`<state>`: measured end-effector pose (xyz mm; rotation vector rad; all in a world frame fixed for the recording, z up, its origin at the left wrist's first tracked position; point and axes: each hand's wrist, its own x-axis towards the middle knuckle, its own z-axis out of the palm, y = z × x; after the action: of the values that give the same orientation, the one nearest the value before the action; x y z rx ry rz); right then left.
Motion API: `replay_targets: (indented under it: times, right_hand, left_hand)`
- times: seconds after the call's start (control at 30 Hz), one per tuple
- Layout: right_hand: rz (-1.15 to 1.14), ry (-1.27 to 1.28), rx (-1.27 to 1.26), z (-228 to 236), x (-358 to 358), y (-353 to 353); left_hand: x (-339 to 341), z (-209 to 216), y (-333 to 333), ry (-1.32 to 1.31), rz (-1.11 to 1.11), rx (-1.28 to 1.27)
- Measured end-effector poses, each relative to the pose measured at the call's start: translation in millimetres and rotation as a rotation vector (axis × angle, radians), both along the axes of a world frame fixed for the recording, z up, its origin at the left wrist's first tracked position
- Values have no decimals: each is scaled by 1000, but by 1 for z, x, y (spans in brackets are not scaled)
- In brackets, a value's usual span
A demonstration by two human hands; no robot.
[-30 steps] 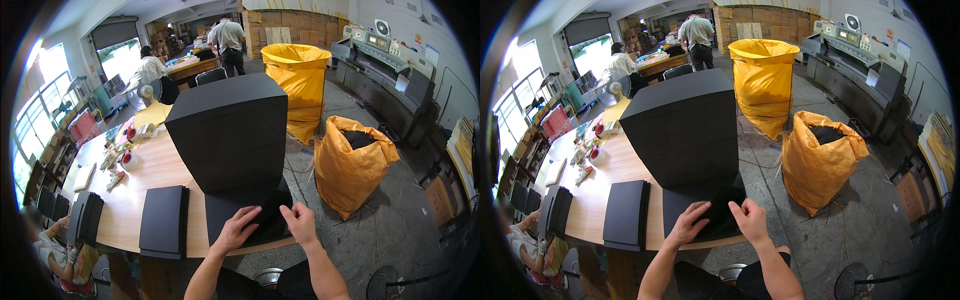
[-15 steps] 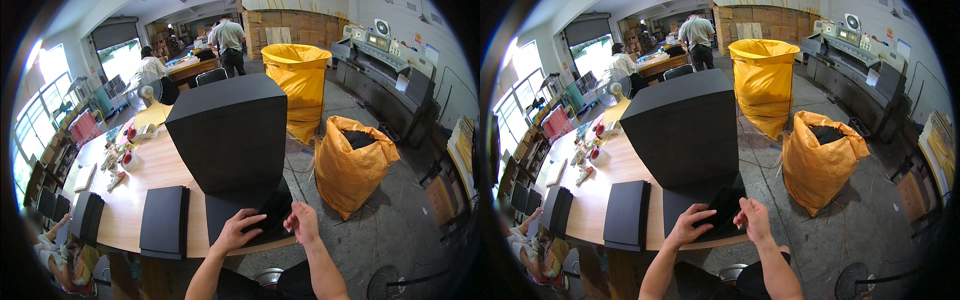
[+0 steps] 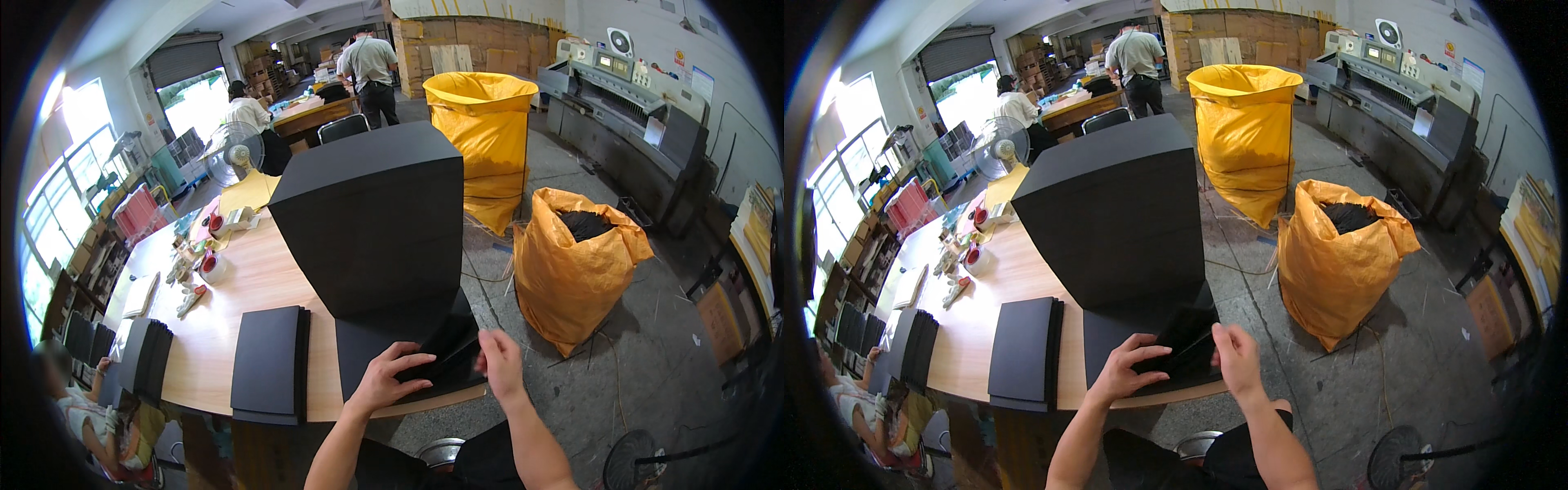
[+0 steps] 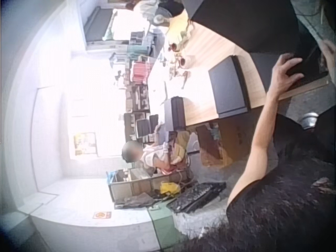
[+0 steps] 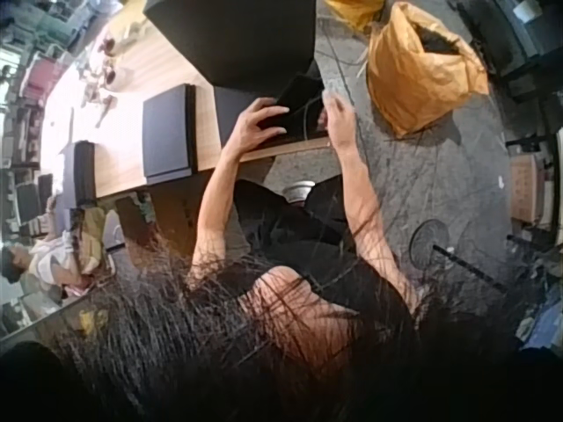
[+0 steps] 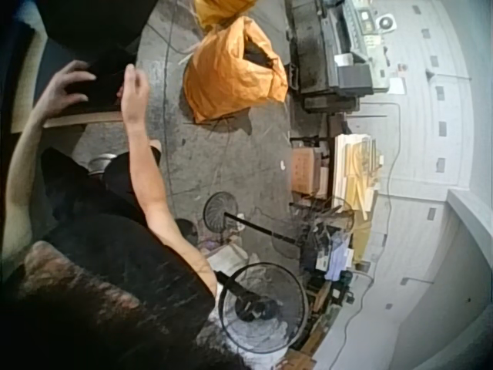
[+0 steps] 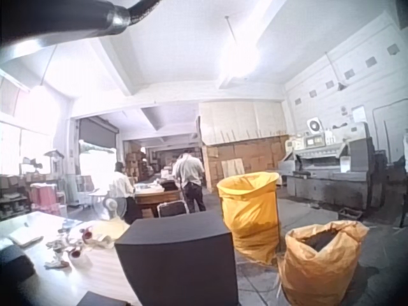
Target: The person repeatedly folds black rectangular sheets in half and stacks them on a table. The person handles the sheets one at a time, aligning edges and pressing the fold before placing each finished piece onto a growing stack.
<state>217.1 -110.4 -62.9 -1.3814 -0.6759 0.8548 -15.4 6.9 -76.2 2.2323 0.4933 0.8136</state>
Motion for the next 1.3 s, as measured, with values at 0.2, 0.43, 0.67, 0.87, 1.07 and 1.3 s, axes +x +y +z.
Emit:
replay_targets:
  times: [0.2,0.43,0.67,0.87,1.07,1.3]
  right_hand:
    - [243,-1409,208,-34,-25,-33]
    - [606,-1203,-118,-42,-18,-34]
    - [416,-1276,9,-68,-29,-36]
    - [333,-1369,36,-77,-30,-30]
    - [396,-1296,-76,-86,-25,-29]
    - [266,-1438,158,-66,-33,-28]
  left_hand:
    - [6,1,-1,46,-24,146]
    - [-28,-7,-48,463,183,634]
    - [-96,-37,-65,179,838,475]
    - [-75,-29,-145,-52,909,195]
    - [-76,-51,-119,-833,502,-1636]
    - [-150,-17,-127,-560,777,-1176]
